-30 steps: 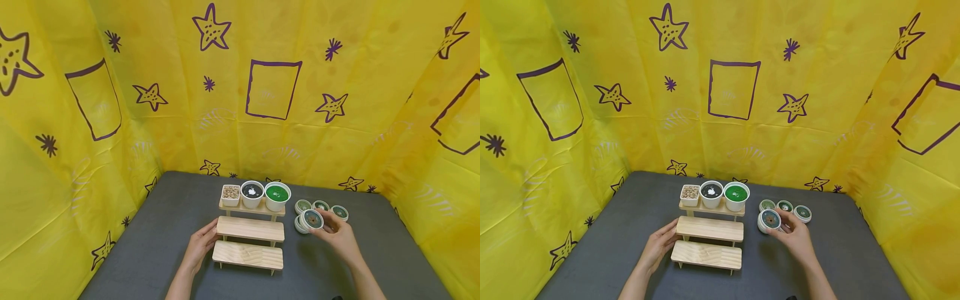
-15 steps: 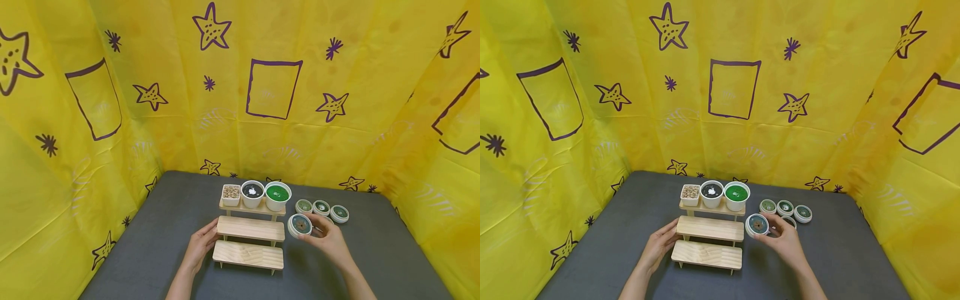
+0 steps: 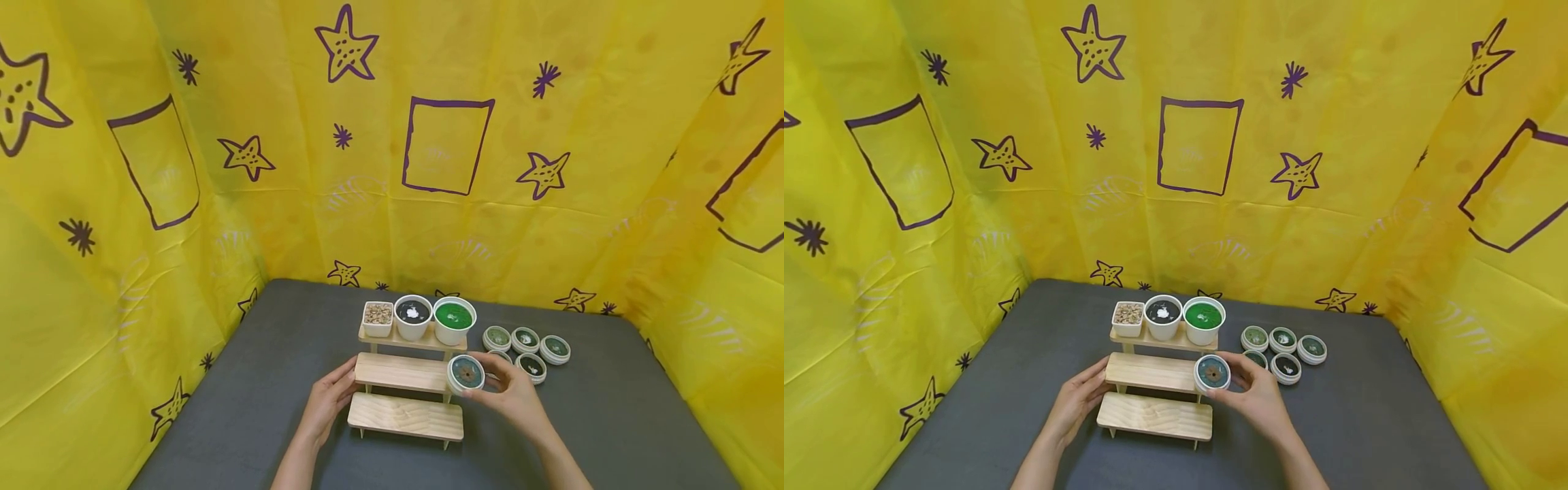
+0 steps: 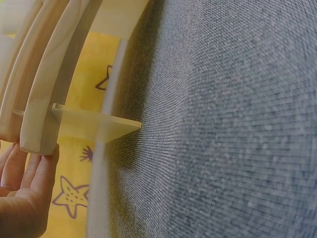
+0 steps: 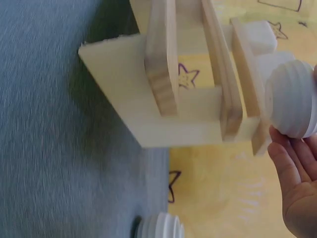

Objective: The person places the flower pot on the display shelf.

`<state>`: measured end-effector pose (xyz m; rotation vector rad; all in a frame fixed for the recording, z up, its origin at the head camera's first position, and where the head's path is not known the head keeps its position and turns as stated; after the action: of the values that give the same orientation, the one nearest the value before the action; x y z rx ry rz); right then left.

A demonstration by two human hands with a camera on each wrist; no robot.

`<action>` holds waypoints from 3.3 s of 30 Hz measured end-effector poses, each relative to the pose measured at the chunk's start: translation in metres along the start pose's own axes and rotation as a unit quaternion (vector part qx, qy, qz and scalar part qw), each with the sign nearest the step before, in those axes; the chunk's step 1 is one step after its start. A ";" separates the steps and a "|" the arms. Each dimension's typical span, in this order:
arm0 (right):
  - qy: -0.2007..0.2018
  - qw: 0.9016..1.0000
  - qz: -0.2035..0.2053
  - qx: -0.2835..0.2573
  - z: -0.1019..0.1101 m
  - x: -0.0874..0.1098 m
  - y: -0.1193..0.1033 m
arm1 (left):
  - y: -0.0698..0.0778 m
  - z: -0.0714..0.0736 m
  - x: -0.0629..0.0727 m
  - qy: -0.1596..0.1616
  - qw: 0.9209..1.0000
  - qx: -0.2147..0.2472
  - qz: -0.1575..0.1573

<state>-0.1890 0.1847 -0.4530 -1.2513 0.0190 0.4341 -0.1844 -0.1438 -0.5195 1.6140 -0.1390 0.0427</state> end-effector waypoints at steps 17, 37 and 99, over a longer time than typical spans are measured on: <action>-0.032 0.999 -0.006 -0.043 -0.057 -0.023 -0.010 | 0.002 0.001 -0.001 0.001 1.000 0.003 0.003; -0.033 0.997 -0.019 -0.072 -0.108 -0.043 -0.013 | 0.001 0.000 0.000 -0.006 1.000 0.006 0.011; 0.125 0.985 0.044 0.107 -0.154 -0.058 -0.018 | 0.004 -0.002 0.000 0.002 1.000 0.029 0.010</action>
<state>-0.2028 0.0204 -0.4722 -1.0888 0.3284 0.3384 -0.1849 -0.1424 -0.5159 1.6695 -0.1514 0.0661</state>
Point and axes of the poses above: each hand's wrist, its own x-axis away from the middle knuckle, its own z-axis out of the back of the hand, y = z × x, the point moved 2 cm from there along -x, towards the middle knuckle, and after that the axes turned 5 degrees about -y, right-handed, at the moved point
